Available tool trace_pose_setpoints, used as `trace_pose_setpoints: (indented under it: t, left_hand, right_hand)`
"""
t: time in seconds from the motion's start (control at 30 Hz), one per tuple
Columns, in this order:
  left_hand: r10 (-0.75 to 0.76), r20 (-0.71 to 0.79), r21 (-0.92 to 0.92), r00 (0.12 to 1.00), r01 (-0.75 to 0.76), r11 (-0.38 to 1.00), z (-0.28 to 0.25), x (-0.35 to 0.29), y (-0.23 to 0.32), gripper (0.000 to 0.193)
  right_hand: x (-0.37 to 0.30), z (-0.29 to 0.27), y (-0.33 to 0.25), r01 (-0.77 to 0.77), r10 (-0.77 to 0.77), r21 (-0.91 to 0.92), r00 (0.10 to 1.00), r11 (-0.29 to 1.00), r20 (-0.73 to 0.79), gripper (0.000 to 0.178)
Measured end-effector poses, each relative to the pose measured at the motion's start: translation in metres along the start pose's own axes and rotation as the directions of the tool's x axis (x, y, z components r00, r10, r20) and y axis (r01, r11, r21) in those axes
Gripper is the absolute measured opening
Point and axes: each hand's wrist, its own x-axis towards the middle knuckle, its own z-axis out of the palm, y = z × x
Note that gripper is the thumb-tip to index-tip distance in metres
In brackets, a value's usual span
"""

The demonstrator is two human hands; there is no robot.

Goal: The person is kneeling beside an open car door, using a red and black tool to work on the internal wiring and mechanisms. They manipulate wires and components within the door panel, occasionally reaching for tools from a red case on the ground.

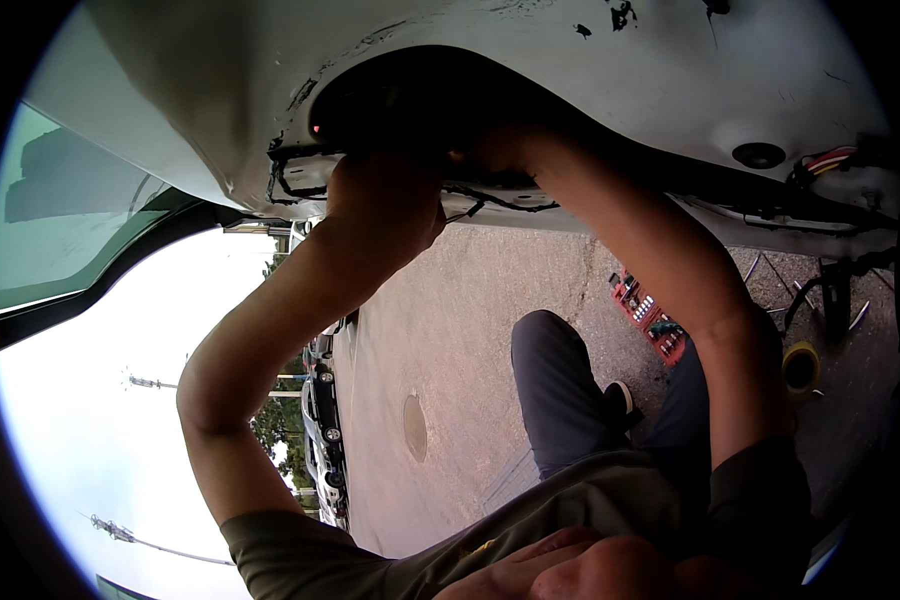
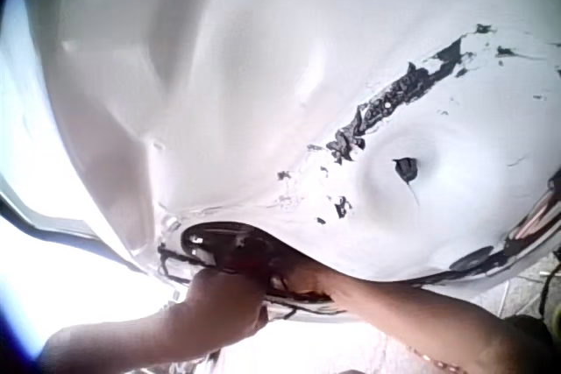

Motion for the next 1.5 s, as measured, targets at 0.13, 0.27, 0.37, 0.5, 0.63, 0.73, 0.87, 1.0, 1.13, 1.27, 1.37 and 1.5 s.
trace_pose_setpoints:
  t: [0.13, 0.27, 0.37, 0.5, 0.63, 0.73, 0.87, 1.0, 1.13, 1.27, 1.37, 1.5]
  left_hand:
    - [-0.070, 0.268, 0.012, 0.961, 0.070, 0.997, -0.013, 0.004, 0.004, 0.028]
    - [0.063, -0.422, -0.203, 0.904, -0.162, 0.966, 0.018, -0.034, -0.011, 0.024]
    - [0.110, -0.749, -0.189, 0.653, -0.371, 0.909, 0.052, -0.068, -0.009, 0.034]
    - [-0.273, -0.739, -0.367, 0.617, -0.028, 0.930, 0.114, -0.121, 0.003, 0.030]
    - [-0.731, -0.491, -0.746, 0.474, 0.204, 0.634, 0.185, -0.100, 0.022, 0.062]
    - [-0.848, -0.372, -0.883, 0.376, 0.139, 0.449, 0.210, -0.055, 0.053, 0.095]
    - [-0.850, -0.478, -0.877, 0.223, -0.064, 0.477, 0.226, -0.030, 0.049, 0.072]
    - [-0.870, -0.466, -0.884, 0.159, -0.039, 0.466, 0.235, -0.054, 0.052, 0.060]
    - [-0.839, -0.539, -0.842, 0.075, -0.084, 0.533, 0.232, -0.026, 0.039, 0.063]
    - [-0.789, -0.612, -0.782, -0.064, -0.099, 0.615, 0.248, -0.001, 0.048, 0.063]
    - [-0.734, -0.638, -0.731, -0.231, -0.116, 0.672, 0.259, 0.029, 0.046, 0.060]
    - [-0.766, -0.583, -0.743, -0.271, -0.202, 0.638, 0.259, 0.042, 0.050, 0.058]
  right_hand:
    - [0.000, -0.003, -0.011, 0.079, -0.079, -0.009, 0.997, 0.997, 0.026, 0.043]
    - [0.013, 0.004, 0.016, 0.046, -0.090, 0.325, 0.988, 0.945, 0.122, 0.045]
    - [0.034, -0.006, 0.059, -0.061, 0.060, 0.006, 0.991, 0.998, 0.119, 0.044]
    - [0.021, -0.007, 0.028, -0.151, 0.244, -0.449, 0.957, 0.881, 0.156, 0.044]
    - [0.025, -0.004, 0.035, -0.027, 0.096, -0.484, 0.988, 0.875, 0.117, 0.045]
    - [0.022, -0.006, 0.036, -0.035, 0.086, -0.408, 0.991, 0.912, 0.106, 0.044]
    - [0.013, -0.013, 0.027, -0.075, 0.103, -0.345, 0.992, 0.936, 0.066, 0.044]
    - [0.009, 0.002, 0.035, -0.179, 0.199, -0.283, 0.979, 0.942, 0.044, 0.043]
    - [0.011, -0.006, 0.007, -0.249, 0.249, -0.344, 0.967, 0.905, -0.045, 0.043]
    - [0.012, 0.001, 0.006, -0.312, 0.300, -0.389, 0.949, 0.867, -0.094, 0.042]
    - [0.014, 0.002, 0.001, -0.336, 0.313, -0.415, 0.942, 0.845, -0.124, 0.042]
    - [0.016, 0.000, 0.000, -0.364, 0.321, -0.437, 0.931, 0.822, -0.171, 0.041]
